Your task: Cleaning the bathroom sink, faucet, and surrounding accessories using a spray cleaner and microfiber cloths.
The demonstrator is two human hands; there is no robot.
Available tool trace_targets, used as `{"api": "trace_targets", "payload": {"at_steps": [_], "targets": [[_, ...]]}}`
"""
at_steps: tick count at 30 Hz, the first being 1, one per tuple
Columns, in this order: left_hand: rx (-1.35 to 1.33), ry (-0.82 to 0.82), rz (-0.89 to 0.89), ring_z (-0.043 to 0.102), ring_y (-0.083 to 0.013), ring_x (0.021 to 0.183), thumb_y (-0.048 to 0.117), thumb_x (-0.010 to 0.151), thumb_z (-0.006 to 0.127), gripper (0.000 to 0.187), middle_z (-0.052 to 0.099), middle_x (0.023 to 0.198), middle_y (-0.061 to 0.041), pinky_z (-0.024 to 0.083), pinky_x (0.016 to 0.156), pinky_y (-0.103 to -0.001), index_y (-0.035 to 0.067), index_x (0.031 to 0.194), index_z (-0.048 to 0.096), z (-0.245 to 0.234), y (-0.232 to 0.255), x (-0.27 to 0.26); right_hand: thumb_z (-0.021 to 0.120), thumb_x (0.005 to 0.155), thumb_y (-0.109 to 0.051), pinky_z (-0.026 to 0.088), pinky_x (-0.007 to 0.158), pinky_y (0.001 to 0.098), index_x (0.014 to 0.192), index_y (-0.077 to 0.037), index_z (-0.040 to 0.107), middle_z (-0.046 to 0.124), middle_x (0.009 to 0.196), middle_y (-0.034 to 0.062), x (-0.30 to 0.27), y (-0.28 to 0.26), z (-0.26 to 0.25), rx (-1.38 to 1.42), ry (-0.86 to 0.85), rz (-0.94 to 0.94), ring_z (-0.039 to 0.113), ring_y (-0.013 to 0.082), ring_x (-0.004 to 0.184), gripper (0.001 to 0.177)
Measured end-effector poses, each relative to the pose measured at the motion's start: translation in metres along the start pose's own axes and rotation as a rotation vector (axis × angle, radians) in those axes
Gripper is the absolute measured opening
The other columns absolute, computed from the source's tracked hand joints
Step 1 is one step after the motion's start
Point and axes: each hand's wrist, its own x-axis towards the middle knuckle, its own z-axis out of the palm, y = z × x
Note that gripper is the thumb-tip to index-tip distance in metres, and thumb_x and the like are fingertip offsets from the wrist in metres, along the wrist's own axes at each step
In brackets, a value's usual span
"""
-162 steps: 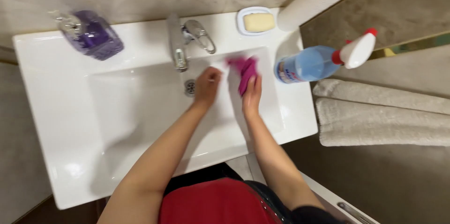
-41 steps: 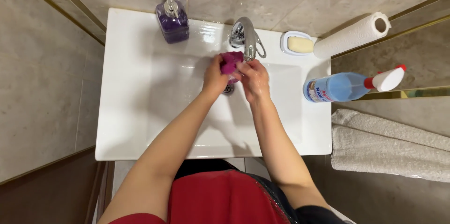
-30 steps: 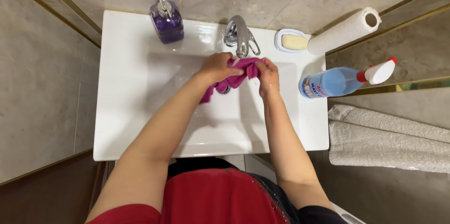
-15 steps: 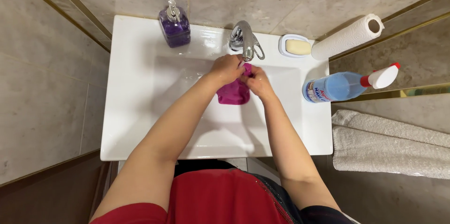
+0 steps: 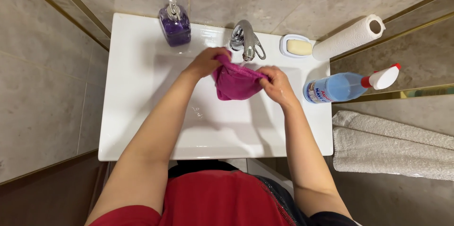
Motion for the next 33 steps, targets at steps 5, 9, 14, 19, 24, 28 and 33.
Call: {"api": "trace_targets", "payload": {"at_steps": [5, 9, 14, 19, 24, 28, 33], "targets": [[-0.340, -0.243, 0.012, 0.062, -0.0206, 0.103, 0.001, 0.085, 0.059, 0.033, 0.065, 0.109, -0.011, 0.051, 0.092, -0.033, 0.000, 0.118, 0.058, 0.024, 0.005, 0.025, 0.075, 0.090, -0.014, 0.045, 0.102, 0.0299, 0.135, -0.010, 0.050, 0.062, 0.129, 0.0037, 0.032, 0.030, 0.059, 0.686, 0.056, 0.058, 0.058, 0.0134, 0.119, 0.052], [0.197, 0.141, 0.085, 0.059, -0.0328, 0.114, 0.004, 0.077, 0.067, 0.070, 0.064, 0.122, -0.023, 0.046, 0.099, -0.038, 0.001, 0.143, 0.044, 0.027, -0.009, 0.003, 0.073, 0.098, -0.018, 0.048, 0.081, 0.0374, 0.113, 0.007, 0.062, 0.067, 0.102, 0.0129, 0.067, 0.065, 0.120, 0.617, 0.098, 0.199, 0.057, 0.0186, 0.091, 0.031], [0.419, 0.294, 0.100, 0.038, -0.0533, 0.137, 0.027, 0.060, 0.101, 0.125, 0.043, 0.143, -0.039, 0.037, 0.106, -0.050, -0.008, 0.155, 0.027, 0.079, -0.098, -0.029, 0.068, 0.111, -0.021, 0.054, 0.073, 0.0366, 0.122, 0.001, 0.063, 0.066, 0.105, 0.0116, 0.057, 0.021, 0.114, 1.562, 0.169, 0.339, 0.063, 0.0210, 0.087, 0.025], [-1.086, 0.279, -0.143, 0.064, -0.0339, 0.116, 0.002, 0.097, 0.056, 0.046, 0.066, 0.128, -0.018, 0.051, 0.102, -0.049, -0.002, 0.143, 0.054, 0.087, -0.086, -0.026, 0.061, 0.105, -0.042, 0.051, 0.074, 0.0372, 0.133, -0.004, 0.062, 0.070, 0.117, 0.0104, 0.008, 0.084, 0.142, 1.416, 0.319, 0.637, 0.064, 0.0220, 0.097, 0.047], [-1.289, 0.149, -0.156, 0.068, -0.0271, 0.116, -0.006, 0.094, 0.051, 0.047, 0.066, 0.129, -0.014, 0.058, 0.101, -0.041, 0.000, 0.141, 0.052, 0.090, -0.089, -0.038, 0.053, 0.096, -0.051, 0.057, 0.084, 0.0446, 0.128, -0.012, 0.058, 0.069, 0.114, 0.0091, 0.022, 0.013, 0.128, 1.534, 0.327, 0.911, 0.068, 0.0271, 0.100, 0.052], [-1.094, 0.213, -0.232, 0.071, -0.0272, 0.113, -0.009, 0.083, 0.049, 0.059, 0.067, 0.129, -0.014, 0.062, 0.097, -0.042, -0.001, 0.141, 0.053, 0.077, -0.113, -0.058, 0.068, 0.101, -0.017, 0.058, 0.093, 0.0430, 0.129, -0.001, 0.060, 0.070, 0.113, 0.0124, 0.047, 0.047, 0.143, 1.434, 0.514, 0.425, 0.069, 0.0251, 0.101, 0.033], [-1.218, 0.064, -0.517, 0.071, -0.0305, 0.101, 0.028, 0.092, 0.056, 0.046, 0.071, 0.116, -0.014, 0.058, 0.083, -0.048, 0.014, 0.136, 0.055, 0.069, -0.029, -0.065, 0.069, 0.099, -0.013, 0.053, 0.088, 0.0343, 0.118, -0.001, 0.062, 0.070, 0.106, 0.0104, 0.026, -0.019, 0.117, 0.525, 0.407, -0.031, 0.065, 0.0217, 0.096, 0.023]]}}
